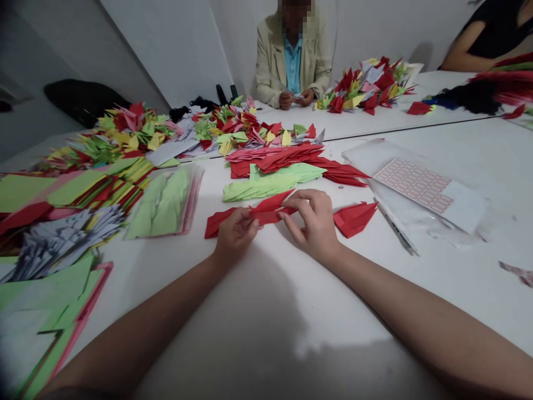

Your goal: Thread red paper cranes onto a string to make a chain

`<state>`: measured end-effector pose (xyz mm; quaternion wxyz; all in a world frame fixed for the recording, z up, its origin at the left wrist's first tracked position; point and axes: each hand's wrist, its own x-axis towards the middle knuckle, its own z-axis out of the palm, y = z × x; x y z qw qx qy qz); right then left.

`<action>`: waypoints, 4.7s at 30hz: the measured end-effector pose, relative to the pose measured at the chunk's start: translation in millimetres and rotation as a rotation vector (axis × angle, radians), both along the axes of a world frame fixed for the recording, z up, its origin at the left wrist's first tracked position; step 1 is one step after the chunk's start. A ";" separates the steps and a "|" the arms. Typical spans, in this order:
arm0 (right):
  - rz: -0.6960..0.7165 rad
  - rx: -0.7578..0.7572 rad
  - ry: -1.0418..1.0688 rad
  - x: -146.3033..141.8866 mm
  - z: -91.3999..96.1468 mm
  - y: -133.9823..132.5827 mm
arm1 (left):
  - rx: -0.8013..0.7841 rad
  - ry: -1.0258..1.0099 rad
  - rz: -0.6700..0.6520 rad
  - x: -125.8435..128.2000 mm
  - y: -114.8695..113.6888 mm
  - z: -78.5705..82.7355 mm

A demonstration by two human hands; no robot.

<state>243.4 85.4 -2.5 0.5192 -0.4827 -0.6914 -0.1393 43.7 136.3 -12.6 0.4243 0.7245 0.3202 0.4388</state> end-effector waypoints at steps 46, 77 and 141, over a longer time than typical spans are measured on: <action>0.172 -0.052 -0.226 -6.3 0.9 -8.9 | 0.550 0.460 0.072 -6.9 -11.2 7.4; 0.137 -0.059 -0.282 -0.1 1.5 -5.6 | 0.834 0.382 0.080 -5.1 -11.0 7.2; 0.267 -0.045 -0.277 5.3 3.8 -3.2 | 0.878 0.240 0.037 -5.6 -4.1 10.5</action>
